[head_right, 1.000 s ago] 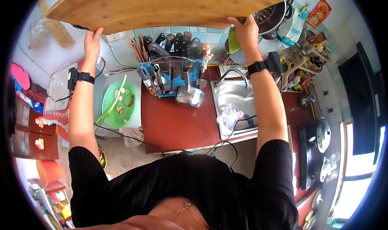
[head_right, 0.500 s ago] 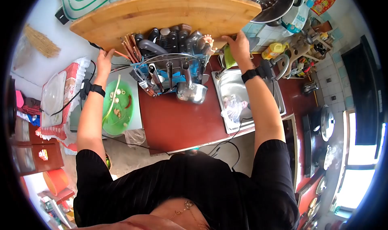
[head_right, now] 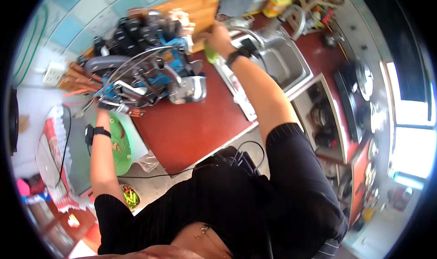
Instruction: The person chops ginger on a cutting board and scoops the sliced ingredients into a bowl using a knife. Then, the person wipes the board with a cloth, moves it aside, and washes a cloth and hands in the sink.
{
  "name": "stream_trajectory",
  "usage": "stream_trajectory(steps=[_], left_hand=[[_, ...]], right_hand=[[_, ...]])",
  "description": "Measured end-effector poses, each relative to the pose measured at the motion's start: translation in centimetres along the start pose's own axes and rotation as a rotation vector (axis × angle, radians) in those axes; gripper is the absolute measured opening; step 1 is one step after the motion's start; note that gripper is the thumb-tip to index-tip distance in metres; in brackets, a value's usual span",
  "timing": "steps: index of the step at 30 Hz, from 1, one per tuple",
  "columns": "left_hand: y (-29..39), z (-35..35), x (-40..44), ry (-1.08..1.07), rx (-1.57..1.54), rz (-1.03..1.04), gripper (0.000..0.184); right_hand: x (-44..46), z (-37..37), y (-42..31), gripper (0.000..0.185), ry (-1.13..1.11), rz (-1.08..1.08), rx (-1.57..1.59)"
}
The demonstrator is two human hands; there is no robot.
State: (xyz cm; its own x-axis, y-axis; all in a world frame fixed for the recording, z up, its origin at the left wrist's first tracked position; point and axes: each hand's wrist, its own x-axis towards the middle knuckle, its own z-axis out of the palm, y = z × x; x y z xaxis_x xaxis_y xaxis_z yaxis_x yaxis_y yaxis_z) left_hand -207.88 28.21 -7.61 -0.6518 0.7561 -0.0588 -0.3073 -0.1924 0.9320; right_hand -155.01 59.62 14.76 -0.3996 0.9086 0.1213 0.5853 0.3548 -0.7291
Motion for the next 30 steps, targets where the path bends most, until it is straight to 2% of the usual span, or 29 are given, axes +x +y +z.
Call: stream_trajectory(steps=[2,3,5,6,7,9,10,12,13,16,19,22,23,25,26,29,30], left_hand=[[-0.2,-1.7,1.5,0.067,-0.323,-0.178,0.044],[-1.1,-2.8,2.7,-0.060,0.065,-0.041,0.047],[-1.4,-3.5,3.5,-0.124,0.777,0.080,0.046],[-1.5,-3.8,3.9,-0.152,1.040,0.095,0.045],[-1.5,-4.3,4.4,-0.181,1.250,0.125,0.045],[4.5,4.8,-3.9,-0.007,1.020,-0.056,0.040],[8.6,10.9,-9.0,0.091,0.898,-0.127,0.038],[6.5,8.2,-11.8,0.297,0.621,-0.249,0.043],[6.7,8.9,-14.3,0.355,0.629,-0.219,0.045],[6.4,14.2,-22.8,0.489,0.627,-0.146,0.050],[5.6,21.0,-31.2,0.565,0.539,-0.112,0.049],[2.8,29.2,-38.1,0.503,0.412,-0.117,0.040],[1.3,32.1,-39.7,0.444,0.323,-0.085,0.032],[-1.4,40.6,-42.6,0.270,0.244,-0.083,0.032],[-2.7,44.6,-43.2,0.133,0.139,-0.106,0.033],[-6.6,56.7,-43.1,0.082,0.171,-0.266,0.028],[-7.6,60.0,-43.0,0.024,0.183,-0.278,0.025]], right_hand=[[0.8,1.7,2.1,0.047,0.121,-0.053,-0.085],[0.4,1.8,2.5,0.048,0.143,-0.052,-0.119],[-2.0,1.8,2.1,0.049,0.177,-0.025,-0.173],[-3.7,1.4,1.9,0.041,0.151,0.048,-0.133],[-5.8,0.6,2.2,0.037,0.049,0.019,-0.090],[-10.1,-2.1,2.9,0.028,-0.120,-0.015,-0.021],[-12.5,-3.8,3.3,0.031,-0.186,-0.008,-0.065],[-16.2,-6.7,7.2,0.031,-0.289,0.070,-0.076],[-17.9,-7.9,10.7,0.033,-0.275,0.070,-0.004],[-21.7,-14.0,19.3,0.036,-0.250,0.367,0.061],[-24.0,-20.4,27.6,0.040,-0.201,0.516,0.163],[-24.8,-26.6,32.6,0.042,-0.206,0.530,0.157],[-25.2,-28.3,34.8,0.041,-0.216,0.519,0.162],[-25.4,-31.3,38.0,0.040,-0.207,0.505,0.089],[-24.7,-32.8,38.7,0.040,-0.204,0.478,0.088],[-22.4,-35.5,40.5,0.038,-0.159,0.383,0.058],[-21.3,-36.4,39.7,0.038,-0.207,0.394,0.068]])
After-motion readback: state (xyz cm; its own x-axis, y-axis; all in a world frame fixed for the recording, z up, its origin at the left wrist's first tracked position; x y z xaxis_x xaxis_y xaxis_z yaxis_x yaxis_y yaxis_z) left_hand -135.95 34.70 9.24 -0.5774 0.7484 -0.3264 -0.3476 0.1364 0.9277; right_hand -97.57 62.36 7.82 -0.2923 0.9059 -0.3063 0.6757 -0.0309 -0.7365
